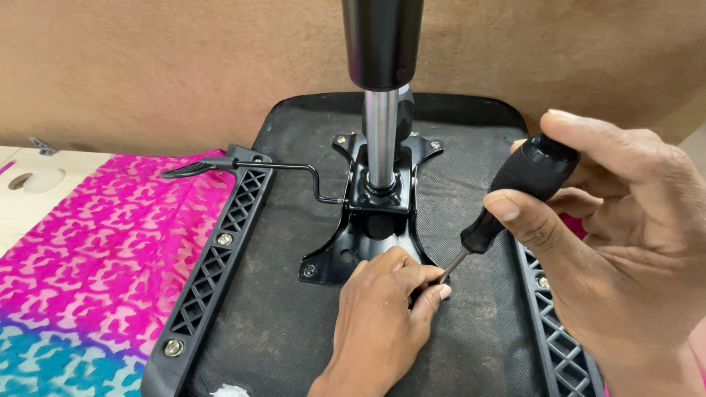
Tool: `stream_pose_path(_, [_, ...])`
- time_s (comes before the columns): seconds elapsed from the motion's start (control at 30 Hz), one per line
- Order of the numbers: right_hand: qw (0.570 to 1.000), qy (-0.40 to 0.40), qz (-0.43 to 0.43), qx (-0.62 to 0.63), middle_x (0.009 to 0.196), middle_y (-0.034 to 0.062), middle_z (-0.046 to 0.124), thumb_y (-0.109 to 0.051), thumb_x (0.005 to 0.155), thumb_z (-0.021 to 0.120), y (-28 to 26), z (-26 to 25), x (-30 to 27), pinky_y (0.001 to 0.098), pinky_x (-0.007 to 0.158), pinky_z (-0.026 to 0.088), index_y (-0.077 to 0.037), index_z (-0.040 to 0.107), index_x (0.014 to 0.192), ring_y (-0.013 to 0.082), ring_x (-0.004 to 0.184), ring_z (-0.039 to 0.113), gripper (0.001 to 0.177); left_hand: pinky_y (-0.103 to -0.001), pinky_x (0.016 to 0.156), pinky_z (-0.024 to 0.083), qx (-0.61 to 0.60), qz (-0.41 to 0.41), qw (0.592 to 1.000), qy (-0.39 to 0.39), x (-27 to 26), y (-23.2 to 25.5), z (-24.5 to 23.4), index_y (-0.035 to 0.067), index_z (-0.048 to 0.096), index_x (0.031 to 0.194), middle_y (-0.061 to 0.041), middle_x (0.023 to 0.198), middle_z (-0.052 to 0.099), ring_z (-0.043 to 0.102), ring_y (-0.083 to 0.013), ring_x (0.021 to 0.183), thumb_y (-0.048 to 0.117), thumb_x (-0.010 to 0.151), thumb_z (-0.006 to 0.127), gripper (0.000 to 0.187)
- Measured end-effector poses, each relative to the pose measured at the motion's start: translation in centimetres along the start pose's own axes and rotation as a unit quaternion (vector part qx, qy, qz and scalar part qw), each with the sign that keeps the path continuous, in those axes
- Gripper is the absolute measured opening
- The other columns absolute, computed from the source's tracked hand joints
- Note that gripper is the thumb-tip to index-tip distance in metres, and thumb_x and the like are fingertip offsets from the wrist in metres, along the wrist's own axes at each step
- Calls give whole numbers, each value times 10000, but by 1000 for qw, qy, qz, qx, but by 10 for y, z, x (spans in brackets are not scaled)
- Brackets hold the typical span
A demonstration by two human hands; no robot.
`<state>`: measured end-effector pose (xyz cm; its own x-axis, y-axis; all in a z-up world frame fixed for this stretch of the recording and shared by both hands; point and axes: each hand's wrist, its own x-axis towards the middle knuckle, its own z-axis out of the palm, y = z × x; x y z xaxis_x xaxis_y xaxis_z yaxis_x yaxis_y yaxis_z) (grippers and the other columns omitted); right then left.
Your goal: The person uses a screwdriver to tighten screws on the underside of an office chair, securing the base and gas lift to the seat. The person holds the chair steady with one hand while turning the screwdriver with the other.
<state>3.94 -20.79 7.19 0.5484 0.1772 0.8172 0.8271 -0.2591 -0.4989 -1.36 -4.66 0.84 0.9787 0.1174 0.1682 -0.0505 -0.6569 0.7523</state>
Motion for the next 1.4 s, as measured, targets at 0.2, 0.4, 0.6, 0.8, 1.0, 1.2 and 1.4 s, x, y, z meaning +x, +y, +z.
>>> stream_pose_path(0.2, [1000,12,13,3,1142,140,645,26,924,760,-1,-1,0,235,850,682,41,532,1307,165,1030,729,446,-368,678,459,8,14,1000,6,2,0,2,136,810,1001,-20,757,629,585,-199,688,259,810,787,228])
stream_pose_path(0.4, [1000,9,10,-16,1183,149,635,22,917,770,-3,-7,-2,240,872,685,1,562,1293,170,1058,726,430,-369,675,462,9,20,1000,8,4,-2,5,132,819,944,-25,733,628,601,-206,676,269,800,800,201])
stream_pose_path(0.6, [999,21,21,-22,1187,139,646,23,888,772,-7,-7,-1,245,863,680,-10,582,1264,171,1050,728,423,-373,627,471,-10,35,999,34,6,-5,7,133,827,892,-20,706,638,627,-205,654,265,748,841,195])
stream_pose_path(0.8, [999,8,37,-25,1172,126,633,16,861,763,-9,-7,0,260,876,685,-30,580,1244,178,1069,727,427,-354,597,491,-11,-9,1000,6,9,-4,7,175,829,922,6,752,647,638,-176,629,305,734,842,229])
stream_pose_path(1.0, [998,3,62,-25,1200,114,626,7,885,736,-6,-8,-2,280,898,634,-35,550,1278,171,1085,723,437,-352,600,492,-8,-3,1000,7,10,-4,6,181,837,911,12,724,656,640,-168,629,314,740,837,217])
stream_pose_path(1.2, [999,9,52,-10,1211,98,603,-10,907,737,-4,-8,-1,266,907,639,-45,568,1267,148,1044,726,399,-359,600,495,4,-18,1000,10,12,0,5,175,840,901,8,764,659,644,-184,626,299,721,858,219])
stream_pose_path(1.4, [998,12,55,-5,1166,114,643,-4,930,728,-8,-6,4,233,863,673,-16,615,1254,152,1012,732,344,-357,601,505,-3,-47,999,11,13,3,7,171,833,864,6,761,652,658,-177,634,292,701,871,206])
